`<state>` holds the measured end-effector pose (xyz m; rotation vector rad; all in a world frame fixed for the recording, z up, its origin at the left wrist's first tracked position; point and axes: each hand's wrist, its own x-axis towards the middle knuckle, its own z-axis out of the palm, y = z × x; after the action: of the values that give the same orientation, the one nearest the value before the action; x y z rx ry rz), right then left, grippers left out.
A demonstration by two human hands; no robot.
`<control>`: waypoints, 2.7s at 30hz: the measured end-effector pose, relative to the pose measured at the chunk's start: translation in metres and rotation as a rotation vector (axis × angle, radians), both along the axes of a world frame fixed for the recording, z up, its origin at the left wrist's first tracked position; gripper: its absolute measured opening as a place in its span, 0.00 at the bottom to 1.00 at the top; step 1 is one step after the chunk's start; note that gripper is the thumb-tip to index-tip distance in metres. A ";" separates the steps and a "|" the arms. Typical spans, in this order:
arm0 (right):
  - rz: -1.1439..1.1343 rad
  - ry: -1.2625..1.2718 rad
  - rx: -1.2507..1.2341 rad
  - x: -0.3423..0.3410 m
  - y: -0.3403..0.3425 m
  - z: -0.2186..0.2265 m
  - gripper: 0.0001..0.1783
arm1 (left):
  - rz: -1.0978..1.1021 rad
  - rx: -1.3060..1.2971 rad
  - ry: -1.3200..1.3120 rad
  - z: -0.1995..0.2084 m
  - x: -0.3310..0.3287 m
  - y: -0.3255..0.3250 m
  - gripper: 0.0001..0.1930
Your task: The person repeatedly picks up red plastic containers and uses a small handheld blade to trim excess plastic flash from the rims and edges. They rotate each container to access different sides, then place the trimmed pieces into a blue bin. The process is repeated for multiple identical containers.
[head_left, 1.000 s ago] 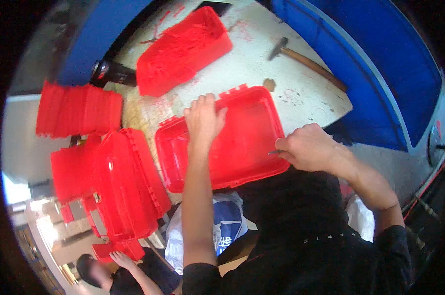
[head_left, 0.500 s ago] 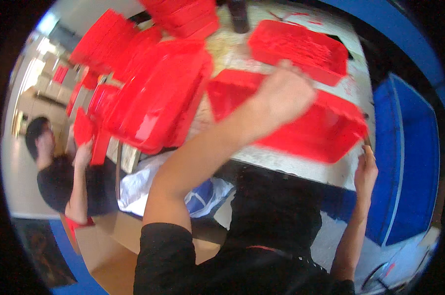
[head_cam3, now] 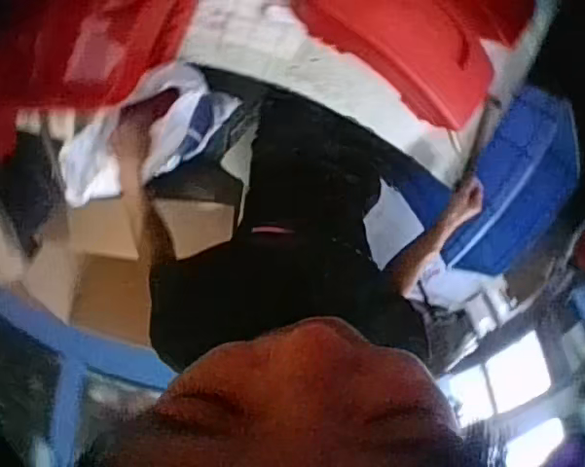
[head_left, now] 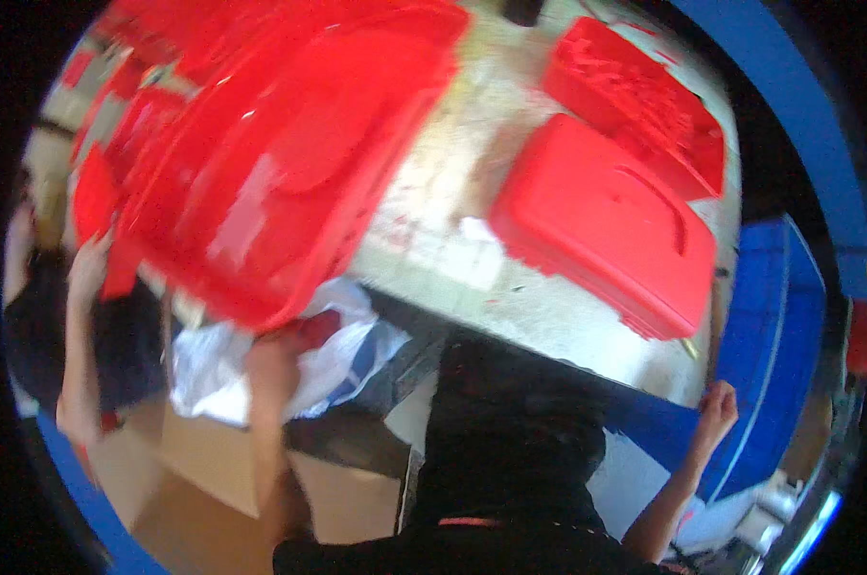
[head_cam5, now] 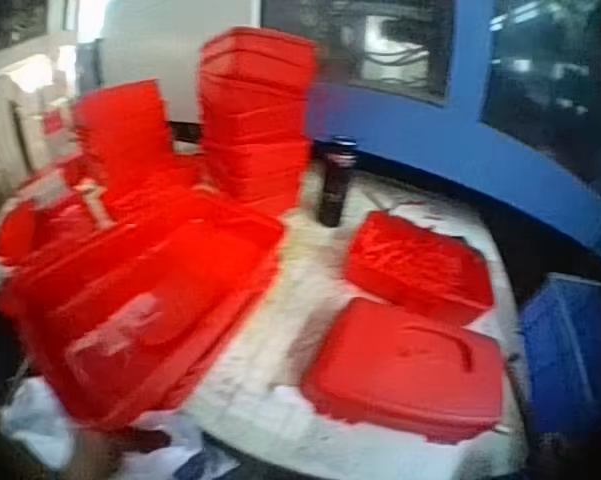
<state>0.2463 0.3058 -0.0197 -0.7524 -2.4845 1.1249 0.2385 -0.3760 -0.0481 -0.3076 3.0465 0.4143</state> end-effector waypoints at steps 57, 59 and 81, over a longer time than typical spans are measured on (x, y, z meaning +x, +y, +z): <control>0.121 0.307 -0.773 -0.048 -0.158 -0.012 0.07 | -0.817 -0.016 0.242 0.067 -0.319 0.349 0.22; 0.093 0.380 -0.862 -0.057 -0.158 -0.023 0.10 | -0.707 -0.104 0.101 0.067 -0.282 0.324 0.24; 0.458 0.115 -0.816 -0.107 -0.169 0.078 0.14 | -0.586 0.178 0.389 0.055 -0.289 0.284 0.24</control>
<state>0.1396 0.1367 0.0582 -0.2585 -2.1022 2.3285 -0.0510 -0.0918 0.0064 0.7385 3.2041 0.7569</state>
